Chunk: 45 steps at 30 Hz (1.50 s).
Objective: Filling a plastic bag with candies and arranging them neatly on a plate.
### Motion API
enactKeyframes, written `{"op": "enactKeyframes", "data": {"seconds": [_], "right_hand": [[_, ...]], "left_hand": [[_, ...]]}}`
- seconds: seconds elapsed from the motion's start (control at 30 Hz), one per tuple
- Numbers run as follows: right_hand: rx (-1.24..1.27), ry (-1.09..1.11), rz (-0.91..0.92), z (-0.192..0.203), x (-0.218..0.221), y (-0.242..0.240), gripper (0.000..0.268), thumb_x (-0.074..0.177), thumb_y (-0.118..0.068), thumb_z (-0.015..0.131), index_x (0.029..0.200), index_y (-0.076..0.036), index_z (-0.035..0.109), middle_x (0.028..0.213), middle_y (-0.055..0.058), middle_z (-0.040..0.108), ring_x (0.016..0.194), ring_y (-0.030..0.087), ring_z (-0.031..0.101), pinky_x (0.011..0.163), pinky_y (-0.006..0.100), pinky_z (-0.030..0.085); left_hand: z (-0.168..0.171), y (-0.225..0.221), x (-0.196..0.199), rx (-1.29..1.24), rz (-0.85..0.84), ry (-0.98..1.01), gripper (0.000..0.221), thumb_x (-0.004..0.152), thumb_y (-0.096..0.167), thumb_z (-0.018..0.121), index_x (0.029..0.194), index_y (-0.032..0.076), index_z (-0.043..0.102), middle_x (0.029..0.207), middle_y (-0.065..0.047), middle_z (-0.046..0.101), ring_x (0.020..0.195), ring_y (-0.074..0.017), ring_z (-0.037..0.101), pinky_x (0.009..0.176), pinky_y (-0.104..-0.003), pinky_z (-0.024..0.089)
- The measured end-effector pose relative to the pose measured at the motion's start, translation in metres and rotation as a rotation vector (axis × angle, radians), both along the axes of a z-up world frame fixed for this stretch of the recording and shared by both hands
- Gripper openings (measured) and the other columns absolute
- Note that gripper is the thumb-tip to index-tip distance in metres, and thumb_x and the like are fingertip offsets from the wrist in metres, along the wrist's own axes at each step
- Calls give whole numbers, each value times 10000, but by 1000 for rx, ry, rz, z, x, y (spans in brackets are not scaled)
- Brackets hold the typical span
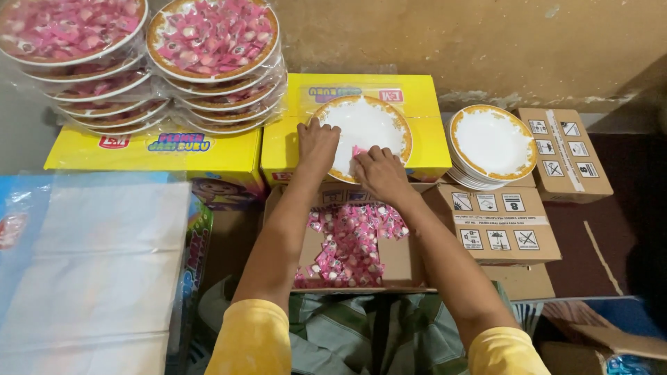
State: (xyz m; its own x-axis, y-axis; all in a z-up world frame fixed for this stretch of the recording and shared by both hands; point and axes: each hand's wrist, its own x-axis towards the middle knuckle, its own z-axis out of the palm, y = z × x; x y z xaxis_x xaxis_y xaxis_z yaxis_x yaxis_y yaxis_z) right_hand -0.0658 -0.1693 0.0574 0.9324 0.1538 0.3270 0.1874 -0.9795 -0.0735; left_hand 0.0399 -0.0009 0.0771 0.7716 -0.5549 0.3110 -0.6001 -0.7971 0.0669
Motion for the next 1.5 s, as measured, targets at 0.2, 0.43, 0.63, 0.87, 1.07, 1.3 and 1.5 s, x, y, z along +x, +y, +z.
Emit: {"op": "enactKeyframes", "data": {"seconds": [0.2,0.43,0.63,0.87,1.07,1.3,1.5], "right_hand": [[61,5,77,4,-8,-7,400,1007,-355,430,1131,-142,745,1183,117,608,1073,369,641,870,480,563],[151,97,191,13,-16,-2,393,1044,-304,384,1250,-135,674,1220,155,689,1155,398,643,963,536,516],[13,70,109,5,1,-2,450,1054,-407,367,1374,-219,622,1379,120,585,1293,379,563,1069,587,438],[-30,256,157,37,-14,22,781,862,-744,544,1451,-231,555,1548,129,458,1466,401,379,1155,677,295],[-162,184,154,1,0,10,565,930,-396,613,1481,-351,492,1538,71,467,1445,395,403,1067,666,417],[-166,185,150,6,-22,14,604,889,-386,659,1473,-358,506,1530,58,463,1436,373,398,1032,612,453],[-152,178,147,4,-23,14,619,877,-393,672,1473,-367,506,1521,65,479,1436,374,411,1037,609,451]], "left_hand": [[-14,1,13,-70,-110,163,312,842,83,803,1148,96,744,971,-157,741,1044,-363,668,1072,-608,361],[-49,-8,36,-144,-213,-61,191,844,-4,737,1002,102,750,843,-116,726,841,-324,721,878,-500,529],[-17,-2,3,-358,-167,-369,246,852,-12,715,1043,142,703,850,-62,653,827,-264,700,765,-399,554],[-18,1,5,-391,-171,-378,334,867,-12,750,1134,179,687,945,-68,638,906,-254,683,819,-380,543],[-10,16,0,-451,-104,-179,336,883,-65,707,1146,145,694,981,-101,639,962,-288,680,856,-399,539],[16,39,-5,-1030,90,493,389,922,307,727,1280,165,676,1309,-157,580,1288,-388,557,1122,-497,394],[18,30,22,-1273,236,740,418,958,233,652,1365,145,620,1293,-228,567,1155,-359,674,998,-414,531]]}}
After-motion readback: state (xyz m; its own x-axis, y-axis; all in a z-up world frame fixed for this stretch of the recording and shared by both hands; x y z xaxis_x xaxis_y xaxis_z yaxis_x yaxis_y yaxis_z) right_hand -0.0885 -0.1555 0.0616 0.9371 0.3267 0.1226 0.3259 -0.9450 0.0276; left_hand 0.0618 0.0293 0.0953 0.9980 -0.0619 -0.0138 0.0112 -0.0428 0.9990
